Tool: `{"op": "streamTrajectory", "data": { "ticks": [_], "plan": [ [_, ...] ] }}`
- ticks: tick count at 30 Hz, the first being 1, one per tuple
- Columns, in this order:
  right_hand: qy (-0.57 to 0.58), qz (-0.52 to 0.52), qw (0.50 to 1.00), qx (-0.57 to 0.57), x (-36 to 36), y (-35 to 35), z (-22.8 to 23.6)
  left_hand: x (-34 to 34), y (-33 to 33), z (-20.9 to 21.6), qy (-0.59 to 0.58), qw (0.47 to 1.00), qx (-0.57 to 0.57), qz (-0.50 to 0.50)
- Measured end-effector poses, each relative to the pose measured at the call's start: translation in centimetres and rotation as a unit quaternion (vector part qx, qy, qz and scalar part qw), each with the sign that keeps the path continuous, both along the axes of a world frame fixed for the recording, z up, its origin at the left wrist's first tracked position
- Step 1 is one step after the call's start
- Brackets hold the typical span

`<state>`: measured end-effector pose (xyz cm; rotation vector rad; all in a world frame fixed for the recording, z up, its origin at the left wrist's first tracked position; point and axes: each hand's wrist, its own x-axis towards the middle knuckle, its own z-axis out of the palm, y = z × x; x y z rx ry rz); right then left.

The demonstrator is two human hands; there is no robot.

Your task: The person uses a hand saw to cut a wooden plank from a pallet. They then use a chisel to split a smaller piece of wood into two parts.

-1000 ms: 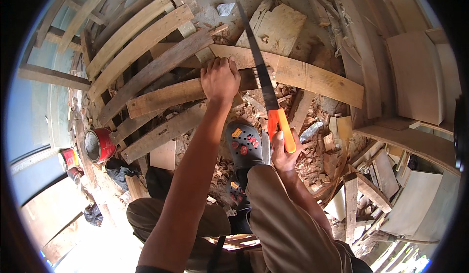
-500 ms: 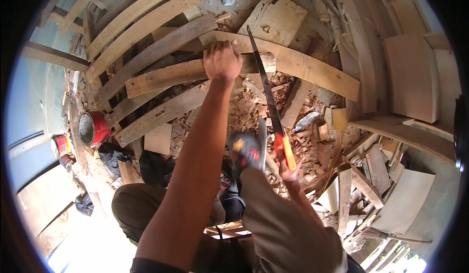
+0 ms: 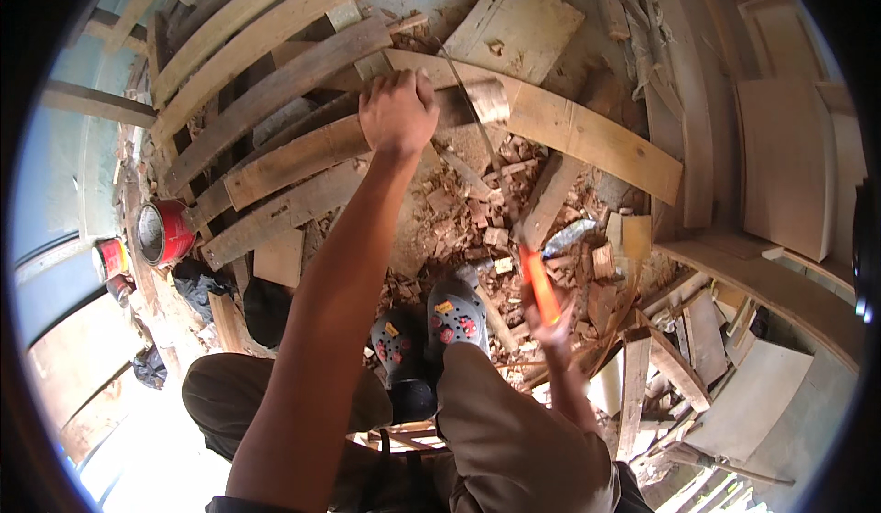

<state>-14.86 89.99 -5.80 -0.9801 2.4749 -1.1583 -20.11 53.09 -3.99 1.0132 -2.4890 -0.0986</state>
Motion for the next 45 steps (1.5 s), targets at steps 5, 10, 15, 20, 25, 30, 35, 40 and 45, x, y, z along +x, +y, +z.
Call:
{"op": "streamTrajectory", "data": {
  "ticks": [5,10,15,20,25,30,35,40,45],
  "plan": [
    [-0.235,-0.038,0.954,-0.18,6.0,-2.0,0.6,0.4,-0.5,-0.1,0.055,0.986,0.0,-0.155],
    [-0.208,-0.033,0.96,-0.183,6.8,-1.6,-0.9,0.8,-0.9,-0.4,0.035,0.99,-0.004,-0.135],
    [-0.087,-0.032,0.983,-0.156,5.4,-2.2,0.9,0.1,-0.8,-0.5,0.068,0.988,-0.008,-0.137],
    [0.022,0.014,0.993,-0.118,1.6,-7.1,1.6,0.6,-0.7,-0.1,0.047,0.992,0.001,-0.12],
    [-0.08,-0.01,0.99,-0.117,6.7,-0.6,-0.5,0.2,-0.4,-0.5,0.041,0.995,-0.009,-0.095],
    [-0.048,-0.032,0.996,-0.065,4.9,-2.2,0.3,0.7,-0.6,-0.7,0.072,0.989,0.024,-0.131],
    [-0.036,0.002,0.987,-0.155,-0.1,-10.5,2.3,0.2,-0.1,-0.3,0.057,0.993,0.005,-0.1],
    [-0.106,-0.042,0.978,-0.177,3.5,-5.3,1.1,0.6,-0.5,-0.5,0.034,0.996,0.021,-0.075],
    [-0.088,-0.014,0.969,-0.229,4.9,-4.7,1.4,0.2,-0.1,-0.6,0.073,0.994,0.019,-0.076]
  ]
}}
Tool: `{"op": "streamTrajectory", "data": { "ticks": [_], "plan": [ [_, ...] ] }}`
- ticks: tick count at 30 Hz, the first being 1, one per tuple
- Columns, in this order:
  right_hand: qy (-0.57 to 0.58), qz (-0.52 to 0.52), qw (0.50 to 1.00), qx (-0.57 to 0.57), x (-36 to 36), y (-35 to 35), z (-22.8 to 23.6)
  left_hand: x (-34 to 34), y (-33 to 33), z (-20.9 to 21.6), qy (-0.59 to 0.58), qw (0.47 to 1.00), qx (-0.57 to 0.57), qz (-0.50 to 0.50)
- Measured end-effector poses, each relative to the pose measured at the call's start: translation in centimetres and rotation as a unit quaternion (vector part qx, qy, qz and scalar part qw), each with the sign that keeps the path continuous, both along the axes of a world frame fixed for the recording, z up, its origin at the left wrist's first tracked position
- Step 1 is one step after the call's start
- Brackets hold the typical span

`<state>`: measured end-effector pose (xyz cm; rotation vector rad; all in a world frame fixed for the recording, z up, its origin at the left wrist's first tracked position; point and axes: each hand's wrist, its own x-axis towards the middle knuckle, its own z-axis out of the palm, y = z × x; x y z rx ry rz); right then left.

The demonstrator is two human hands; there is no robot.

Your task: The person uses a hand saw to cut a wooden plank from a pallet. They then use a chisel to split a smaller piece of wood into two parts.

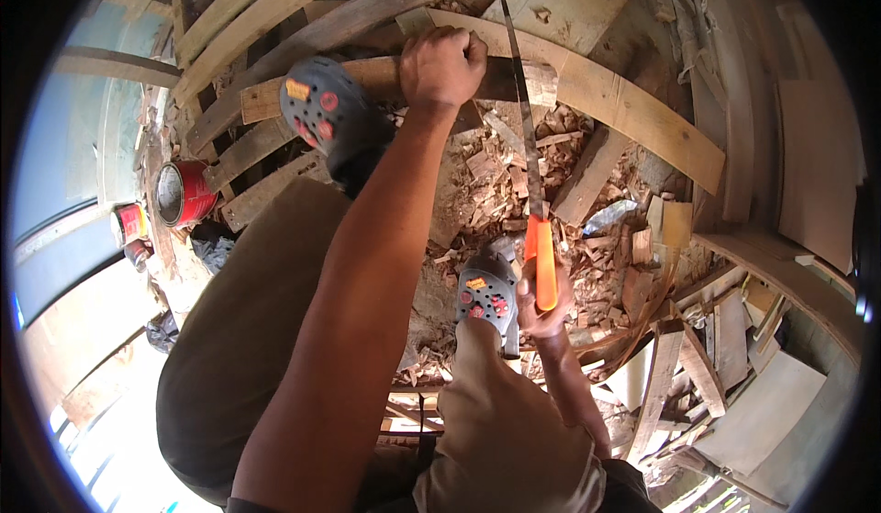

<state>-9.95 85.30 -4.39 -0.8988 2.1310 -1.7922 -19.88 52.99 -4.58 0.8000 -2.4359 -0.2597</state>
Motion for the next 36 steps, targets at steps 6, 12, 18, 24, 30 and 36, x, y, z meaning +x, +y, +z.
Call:
{"op": "streamTrajectory", "data": {
  "ticks": [6,12,18,24,30,36],
  "plan": [
    [-0.048,-0.001,0.999,0.019,0.6,1.0,-6.3,0.0,-0.7,0.4,0.0,1.0,0.002,-0.002],
    [0.007,-0.017,0.997,0.072,5.4,7.8,-6.5,0.0,-0.2,-0.1,-0.015,1.0,-0.003,-0.011],
    [0.07,-0.007,0.991,0.117,-5.1,-5.4,-2.4,0.3,0.0,0.0,0.0,1.0,0.0,-0.011],
    [-0.098,-0.009,0.991,0.088,4.3,8.2,-4.4,0.0,0.1,-0.2,0.002,1.0,-0.019,-0.018],
    [-0.027,-0.034,0.998,0.047,-5.2,-6.0,-2.6,-0.1,0.1,0.1,-0.004,1.0,0.008,-0.016],
    [0.004,0.033,0.982,0.187,0.6,4.1,-4.2,-0.2,-0.2,0.2,-0.003,1.0,-0.015,-0.018]
  ]
}}
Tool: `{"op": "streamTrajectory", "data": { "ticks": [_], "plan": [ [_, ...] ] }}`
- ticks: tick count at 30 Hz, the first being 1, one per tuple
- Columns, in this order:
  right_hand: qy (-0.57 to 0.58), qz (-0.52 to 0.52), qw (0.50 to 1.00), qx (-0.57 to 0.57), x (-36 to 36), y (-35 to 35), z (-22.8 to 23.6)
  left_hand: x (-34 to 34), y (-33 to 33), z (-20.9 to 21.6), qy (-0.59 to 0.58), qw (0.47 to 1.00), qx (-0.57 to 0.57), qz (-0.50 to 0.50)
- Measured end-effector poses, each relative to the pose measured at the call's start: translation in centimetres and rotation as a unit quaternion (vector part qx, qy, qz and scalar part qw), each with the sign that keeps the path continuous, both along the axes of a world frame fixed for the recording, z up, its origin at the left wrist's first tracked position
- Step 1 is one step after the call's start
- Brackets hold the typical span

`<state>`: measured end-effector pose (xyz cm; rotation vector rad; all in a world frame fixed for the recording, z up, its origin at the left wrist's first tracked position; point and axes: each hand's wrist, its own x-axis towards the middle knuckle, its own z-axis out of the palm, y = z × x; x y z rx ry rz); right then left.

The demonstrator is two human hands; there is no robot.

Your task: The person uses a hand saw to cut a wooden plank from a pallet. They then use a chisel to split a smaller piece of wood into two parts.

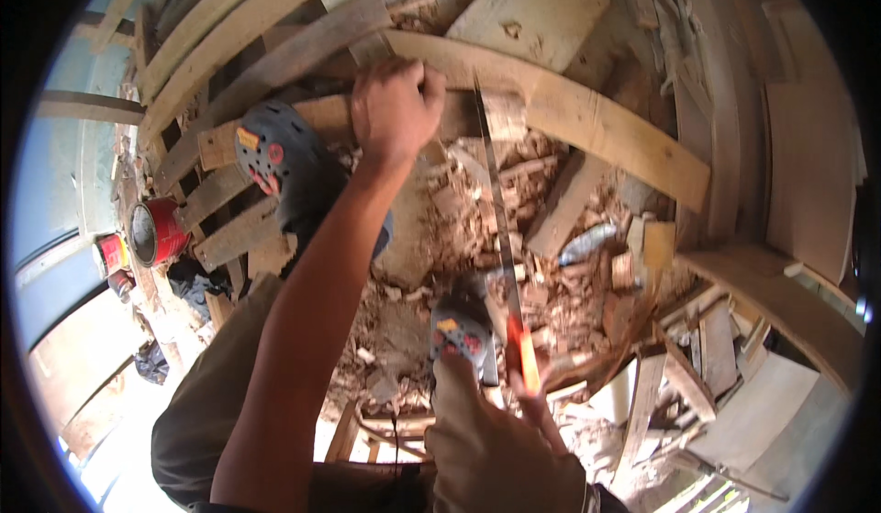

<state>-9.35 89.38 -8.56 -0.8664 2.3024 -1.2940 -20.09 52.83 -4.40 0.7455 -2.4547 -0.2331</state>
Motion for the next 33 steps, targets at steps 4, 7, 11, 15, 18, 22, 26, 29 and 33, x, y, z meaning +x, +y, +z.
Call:
{"op": "streamTrajectory", "data": {
  "ticks": [4,7,11,15,18,22,26,29,33],
  "plan": [
    [-0.01,0.04,0.99,0.138,-3.0,-3.9,-2.0,0.7,-0.2,-0.4,-0.002,1.0,0.014,0.009],
    [-0.046,0.024,0.999,-0.015,-7.2,-9.8,0.2,0.0,-0.2,0.2,-0.002,0.999,0.037,0.008],
    [-0.131,-0.067,0.987,-0.065,-0.6,0.2,-1.4,-0.2,-0.6,0.0,-0.002,0.999,0.032,0.006],
    [-0.449,-0.174,0.855,-0.195,-0.2,2.8,-7.5,-0.1,-0.8,-0.4,0.011,1.0,0.013,0.015],
    [-0.245,-0.092,0.956,-0.135,-7.7,-9.7,1.8,-0.3,-0.6,-0.4,0.01,0.999,0.032,0.019],
    [0.12,0.016,0.991,-0.049,-5.0,-4.0,0.1,0.2,-1.2,-0.3,0.015,0.999,0.043,0.022],
    [0.127,0.03,0.991,0.019,-4.7,-1.0,0.2,-0.9,-2.0,-0.1,0.031,0.999,0.001,0.023],
    [0.226,0.046,0.97,0.071,-8.3,-8.7,1.9,-0.2,-1.3,-0.5,0.033,0.999,0.027,0.018],
    [0.005,-0.004,0.995,-0.097,-8.7,-9.7,2.0,-0.6,-1.4,0.3,0.012,0.998,0.062,0.029]
  ]
}}
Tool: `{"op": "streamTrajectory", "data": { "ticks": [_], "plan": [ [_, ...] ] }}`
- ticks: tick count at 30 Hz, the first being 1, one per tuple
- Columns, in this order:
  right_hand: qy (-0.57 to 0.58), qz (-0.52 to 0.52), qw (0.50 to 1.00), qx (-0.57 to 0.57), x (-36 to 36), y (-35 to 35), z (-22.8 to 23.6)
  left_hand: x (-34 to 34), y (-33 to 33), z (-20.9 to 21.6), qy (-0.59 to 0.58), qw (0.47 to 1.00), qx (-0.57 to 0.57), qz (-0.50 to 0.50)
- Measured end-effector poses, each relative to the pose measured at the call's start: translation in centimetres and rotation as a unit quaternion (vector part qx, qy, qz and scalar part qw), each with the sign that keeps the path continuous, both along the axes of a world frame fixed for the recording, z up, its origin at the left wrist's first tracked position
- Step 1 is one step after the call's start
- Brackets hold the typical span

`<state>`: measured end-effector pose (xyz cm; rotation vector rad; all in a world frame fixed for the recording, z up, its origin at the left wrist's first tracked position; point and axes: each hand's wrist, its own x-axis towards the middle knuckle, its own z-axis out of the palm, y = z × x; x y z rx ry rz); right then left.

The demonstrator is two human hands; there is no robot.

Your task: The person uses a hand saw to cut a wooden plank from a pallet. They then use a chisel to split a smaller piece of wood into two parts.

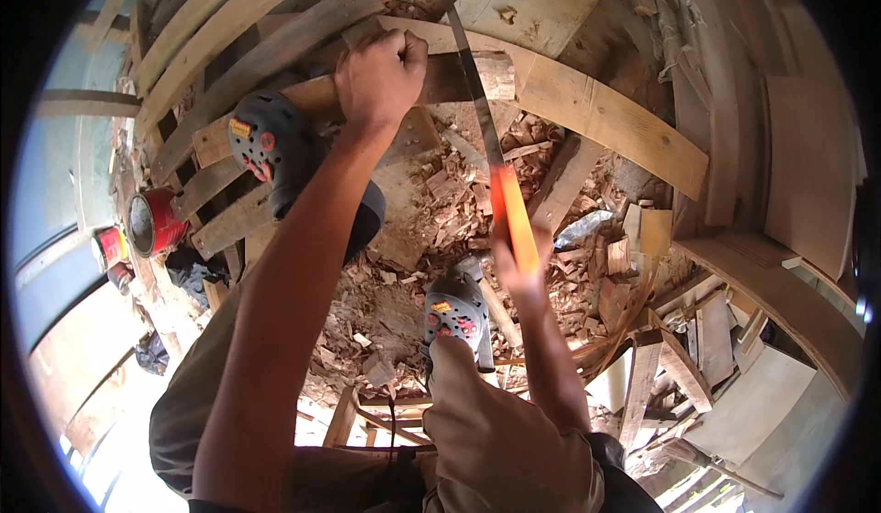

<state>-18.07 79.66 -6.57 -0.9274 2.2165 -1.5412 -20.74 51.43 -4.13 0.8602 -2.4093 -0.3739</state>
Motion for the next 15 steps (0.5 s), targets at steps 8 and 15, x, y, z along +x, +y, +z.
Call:
{"op": "streamTrajectory", "data": {
  "ticks": [8,15],
  "plan": [
    [-0.006,-0.022,0.998,0.057,-0.4,0.7,0.3,0.4,0.4,-0.1,-0.014,1.0,-0.01,0.024],
    [-0.15,-0.028,0.985,-0.078,-3.7,-5.2,2.6,-0.2,-0.5,0.5,0.003,0.999,-0.024,0.029]
  ]
}}
